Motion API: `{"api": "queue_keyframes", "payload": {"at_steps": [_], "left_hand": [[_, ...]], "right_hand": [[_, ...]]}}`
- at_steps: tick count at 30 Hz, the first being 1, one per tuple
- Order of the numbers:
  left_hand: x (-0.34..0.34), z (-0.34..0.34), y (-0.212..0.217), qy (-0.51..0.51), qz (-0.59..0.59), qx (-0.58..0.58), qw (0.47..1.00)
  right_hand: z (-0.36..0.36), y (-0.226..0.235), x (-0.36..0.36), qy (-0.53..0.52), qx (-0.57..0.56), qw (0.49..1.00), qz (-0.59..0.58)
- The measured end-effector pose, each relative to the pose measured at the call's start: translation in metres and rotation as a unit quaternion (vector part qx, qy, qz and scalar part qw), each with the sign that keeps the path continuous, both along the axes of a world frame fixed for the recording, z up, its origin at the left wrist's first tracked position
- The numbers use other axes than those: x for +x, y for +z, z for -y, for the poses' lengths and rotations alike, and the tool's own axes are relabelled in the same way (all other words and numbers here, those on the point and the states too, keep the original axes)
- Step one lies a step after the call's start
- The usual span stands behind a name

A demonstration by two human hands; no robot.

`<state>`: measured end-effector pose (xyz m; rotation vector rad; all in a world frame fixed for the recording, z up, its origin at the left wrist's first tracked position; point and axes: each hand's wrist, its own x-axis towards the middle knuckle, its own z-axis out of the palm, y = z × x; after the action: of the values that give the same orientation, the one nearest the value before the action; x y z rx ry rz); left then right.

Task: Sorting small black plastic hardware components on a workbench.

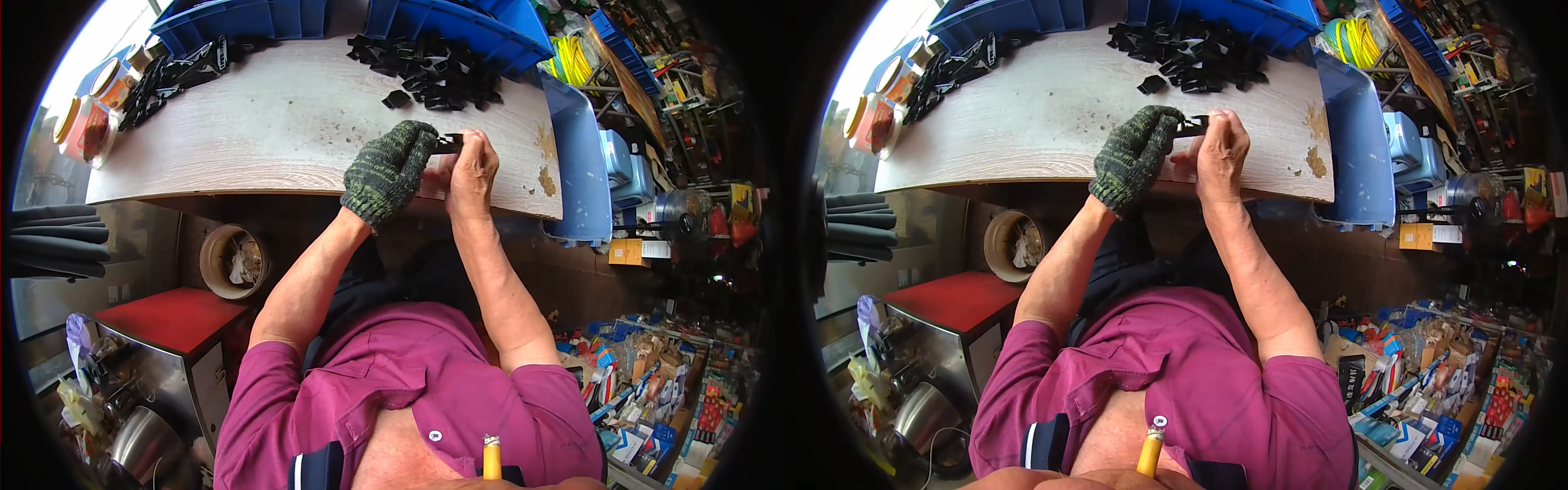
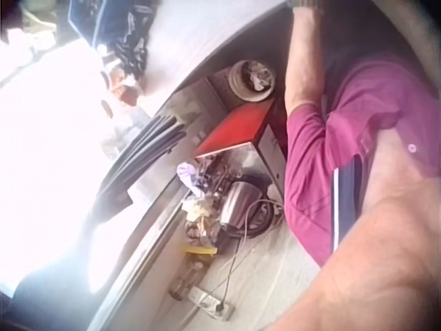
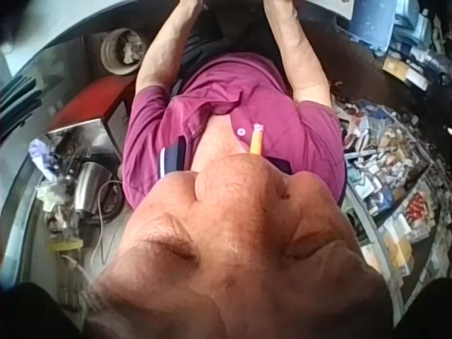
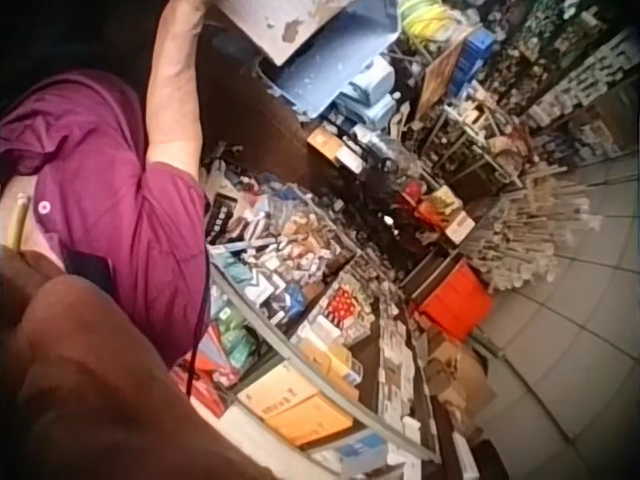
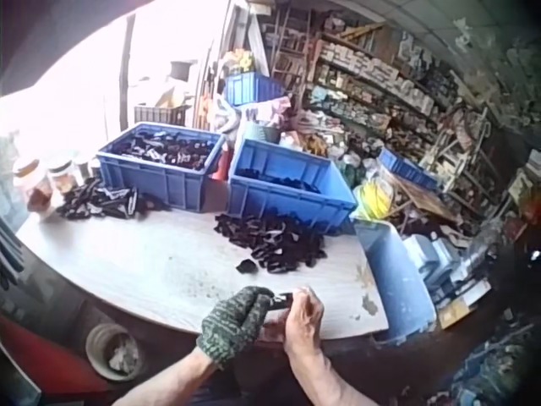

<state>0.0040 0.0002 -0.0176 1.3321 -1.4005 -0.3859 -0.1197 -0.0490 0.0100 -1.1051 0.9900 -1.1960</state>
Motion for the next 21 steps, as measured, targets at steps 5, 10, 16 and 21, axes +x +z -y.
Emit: {"api": "queue_keyframes", "payload": {"at_steps": [5,10,16,21], "left_hand": [[-0.002,-0.001,0.007,-0.029,-0.036,0.056,0.997],[-0.016,0.004,0.005,0.031,-0.037,0.048,0.998],[-0.042,0.004,0.006,0.086,-0.118,0.045,0.988],[-0.028,0.007,-0.012,0.059,0.02,0.04,0.997]], "right_hand": [[0.002,-0.003,-0.005,0.015,-0.006,1.0,0.025],[0.007,-0.019,-0.004,-0.026,-0.034,0.999,-0.023],[0.001,-0.011,-0.005,-0.058,-0.016,0.998,-0.01],[-0.002,-0.011,-0.009,-0.036,-0.02,0.999,0.001]]}}
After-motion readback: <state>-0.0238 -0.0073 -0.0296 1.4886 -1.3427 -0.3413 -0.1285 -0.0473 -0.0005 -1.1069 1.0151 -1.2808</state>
